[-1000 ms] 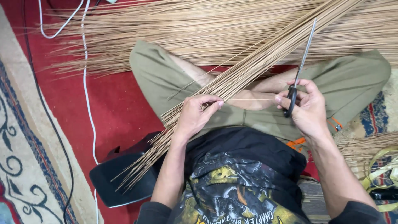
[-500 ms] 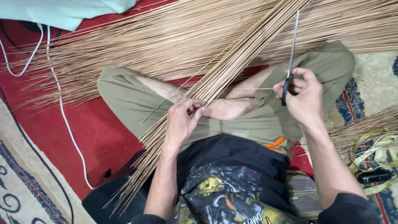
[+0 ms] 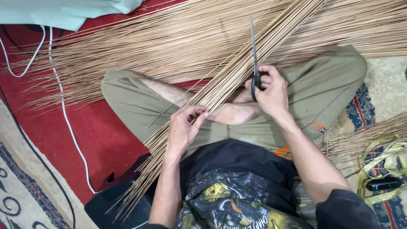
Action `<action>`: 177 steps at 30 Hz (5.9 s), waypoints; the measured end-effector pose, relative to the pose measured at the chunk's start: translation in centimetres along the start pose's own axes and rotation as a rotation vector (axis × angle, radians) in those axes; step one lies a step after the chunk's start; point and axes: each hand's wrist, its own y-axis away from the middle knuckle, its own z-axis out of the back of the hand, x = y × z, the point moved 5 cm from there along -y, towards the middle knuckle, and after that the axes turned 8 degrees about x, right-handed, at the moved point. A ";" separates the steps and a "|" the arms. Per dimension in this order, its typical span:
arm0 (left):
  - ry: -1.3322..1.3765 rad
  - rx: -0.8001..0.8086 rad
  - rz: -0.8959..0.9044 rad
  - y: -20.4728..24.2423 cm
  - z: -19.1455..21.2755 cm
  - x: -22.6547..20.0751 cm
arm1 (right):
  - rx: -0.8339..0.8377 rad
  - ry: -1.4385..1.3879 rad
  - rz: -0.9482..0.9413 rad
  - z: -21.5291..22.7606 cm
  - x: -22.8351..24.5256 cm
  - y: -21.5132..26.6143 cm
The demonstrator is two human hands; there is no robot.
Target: The person is sitting on the floor and using scissors to trim the ends of a large bundle of thin wooden sticks.
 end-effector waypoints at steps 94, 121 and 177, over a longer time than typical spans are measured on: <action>0.006 -0.005 0.512 21.3 13.4 12.1 | 1.055 0.106 -0.562 -24.1 6.3 24.7; -0.005 -0.021 0.532 21.5 13.9 11.3 | 0.974 0.097 -0.582 -27.1 6.1 24.4; 0.050 0.009 0.467 21.7 13.5 12.6 | 0.876 0.148 -0.537 -28.2 4.2 24.5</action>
